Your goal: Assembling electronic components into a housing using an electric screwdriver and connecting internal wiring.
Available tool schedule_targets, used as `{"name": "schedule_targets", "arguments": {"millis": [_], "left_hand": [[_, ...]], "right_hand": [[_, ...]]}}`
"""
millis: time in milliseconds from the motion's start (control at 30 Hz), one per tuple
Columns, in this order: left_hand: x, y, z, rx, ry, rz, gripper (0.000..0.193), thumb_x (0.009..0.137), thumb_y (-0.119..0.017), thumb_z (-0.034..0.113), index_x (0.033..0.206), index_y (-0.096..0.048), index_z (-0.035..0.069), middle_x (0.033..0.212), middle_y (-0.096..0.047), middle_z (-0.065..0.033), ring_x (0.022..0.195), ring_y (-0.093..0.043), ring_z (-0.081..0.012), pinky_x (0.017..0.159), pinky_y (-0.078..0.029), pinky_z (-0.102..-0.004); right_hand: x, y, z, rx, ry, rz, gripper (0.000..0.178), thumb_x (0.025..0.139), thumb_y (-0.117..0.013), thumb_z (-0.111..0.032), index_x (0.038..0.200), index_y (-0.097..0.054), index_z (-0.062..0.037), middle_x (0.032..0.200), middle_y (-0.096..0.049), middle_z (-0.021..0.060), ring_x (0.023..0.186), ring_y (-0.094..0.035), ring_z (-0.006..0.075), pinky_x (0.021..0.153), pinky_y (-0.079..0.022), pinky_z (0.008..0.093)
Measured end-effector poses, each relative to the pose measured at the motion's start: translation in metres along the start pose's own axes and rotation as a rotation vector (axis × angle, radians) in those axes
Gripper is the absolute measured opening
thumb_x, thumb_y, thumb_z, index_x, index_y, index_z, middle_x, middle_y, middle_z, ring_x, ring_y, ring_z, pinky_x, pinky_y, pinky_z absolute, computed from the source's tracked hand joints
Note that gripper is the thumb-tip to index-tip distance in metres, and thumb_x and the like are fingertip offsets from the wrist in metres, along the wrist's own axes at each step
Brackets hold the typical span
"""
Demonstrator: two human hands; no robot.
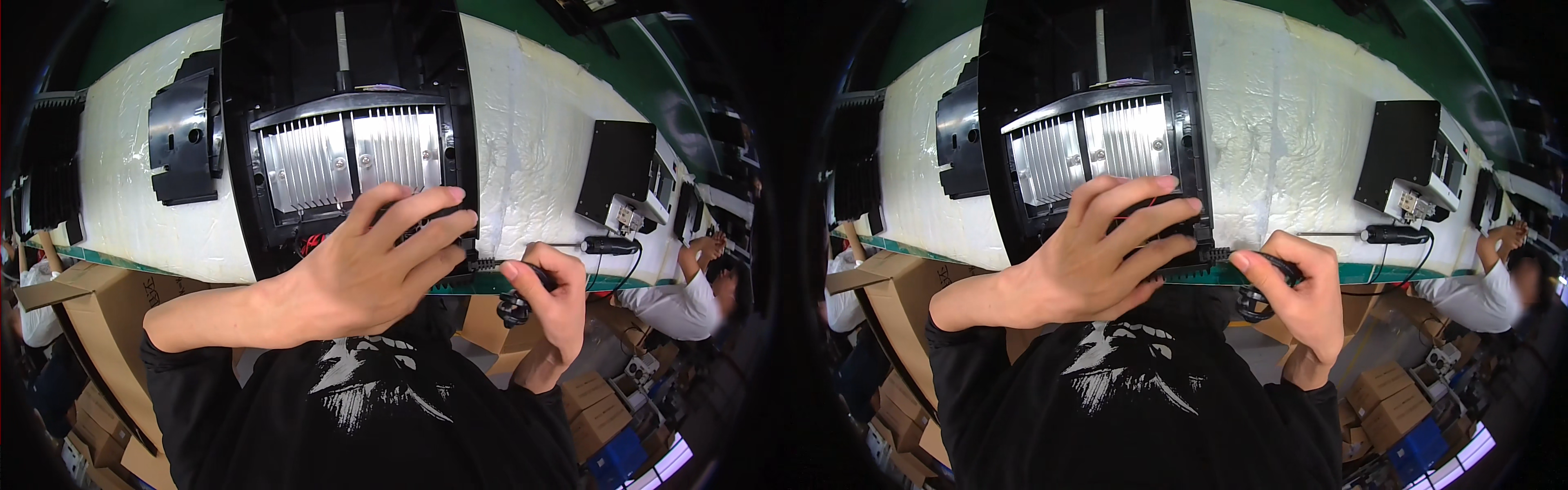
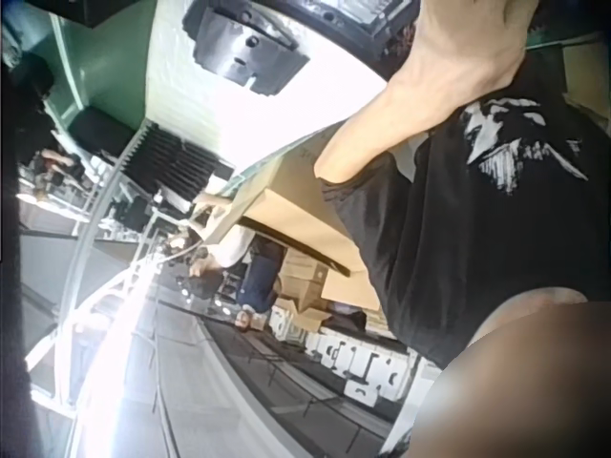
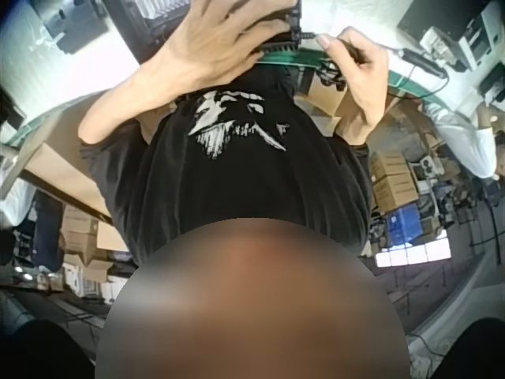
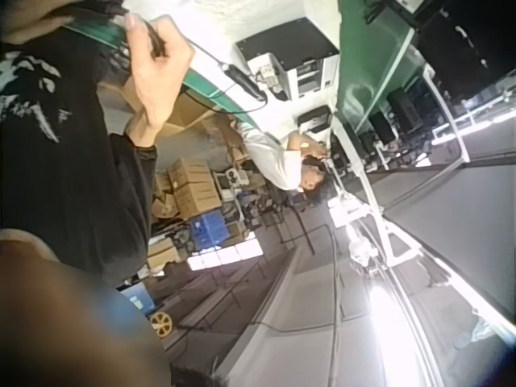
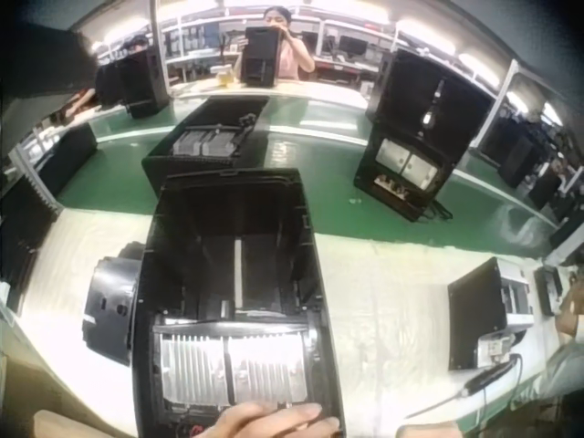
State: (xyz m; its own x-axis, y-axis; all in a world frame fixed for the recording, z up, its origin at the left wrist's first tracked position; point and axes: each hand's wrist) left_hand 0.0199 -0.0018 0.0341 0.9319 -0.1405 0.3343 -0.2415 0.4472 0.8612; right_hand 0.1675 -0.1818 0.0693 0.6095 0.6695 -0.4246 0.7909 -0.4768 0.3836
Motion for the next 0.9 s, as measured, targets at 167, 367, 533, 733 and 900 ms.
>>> {"name": "schedule_targets", "arguments": {"millis": [167,367,533,733,900], "left_hand": [[0.014,0.012,0.001,-0.180,0.098,-0.089,0.055,0.065,-0.070,0.020,0.114,-0.056,0.002,0.117,-0.051,-0.0097,0.104,-0.048,-0.0258,0.083,-0.042,-0.0375],[0.019,-0.004,-0.010,-0.164,0.074,-0.071,0.035,0.068,-0.064,0.010,0.100,-0.059,0.000,0.093,-0.054,-0.0066,0.077,-0.054,-0.0209,0.065,-0.047,-0.0305],[0.012,-0.006,-0.003,0.003,0.020,0.053,0.029,0.063,-0.062,0.006,0.093,-0.061,0.002,0.083,-0.057,-0.0064,0.070,-0.054,-0.0192,0.060,-0.048,-0.0279],[0.022,-0.005,-0.018,-0.348,0.012,-0.035,0.023,0.066,-0.068,0.002,0.088,-0.061,0.000,0.081,-0.059,-0.0086,0.069,-0.056,-0.0212,0.059,-0.049,-0.0301],[0.025,0.007,-0.019,-0.461,0.215,-0.102,0.017,0.070,-0.072,0.004,0.083,-0.063,0.000,0.077,-0.062,-0.0088,0.067,-0.058,-0.0232,0.059,-0.049,-0.0321]], "right_hand": [[-0.005,-0.007,-0.012,-0.128,0.346,-0.020,0.017,0.074,-0.070,-0.004,0.065,-0.056,0.0002,0.053,-0.041,0.0041,0.043,-0.036,0.0117,0.043,-0.027,0.0261],[-0.005,-0.025,-0.034,-0.234,0.617,0.061,0.011,0.069,-0.073,-0.003,0.069,-0.062,-0.0010,0.049,-0.040,0.0020,0.037,-0.040,0.0128,0.038,-0.028,0.0269],[-0.030,-0.014,-0.017,0.074,0.180,-0.184,0.010,0.080,-0.068,-0.003,0.073,-0.063,0.0025,0.054,-0.045,0.0014,0.049,-0.046,0.0074,0.046,-0.034,0.0212],[-0.036,-0.002,0.004,0.422,-0.387,-0.367,0.017,0.089,-0.051,-0.003,0.100,-0.061,0.0048,0.061,-0.054,0.0010,0.050,-0.043,0.0037,0.046,-0.031,0.0199],[-0.001,-0.002,0.024,0.261,-0.126,-0.162,0.015,0.087,-0.059,-0.005,0.099,-0.065,0.0019,0.072,-0.060,0.0004,0.064,-0.051,0.0048,0.056,-0.038,0.0185]]}}
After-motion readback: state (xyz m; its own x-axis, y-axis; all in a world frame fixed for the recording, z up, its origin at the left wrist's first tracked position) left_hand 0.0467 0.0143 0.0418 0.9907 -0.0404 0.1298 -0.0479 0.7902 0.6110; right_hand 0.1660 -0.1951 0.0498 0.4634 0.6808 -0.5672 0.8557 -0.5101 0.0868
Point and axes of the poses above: each hand's wrist, its own x-axis towards the middle knuckle, its own y-axis out of the back of the hand, z = x × y
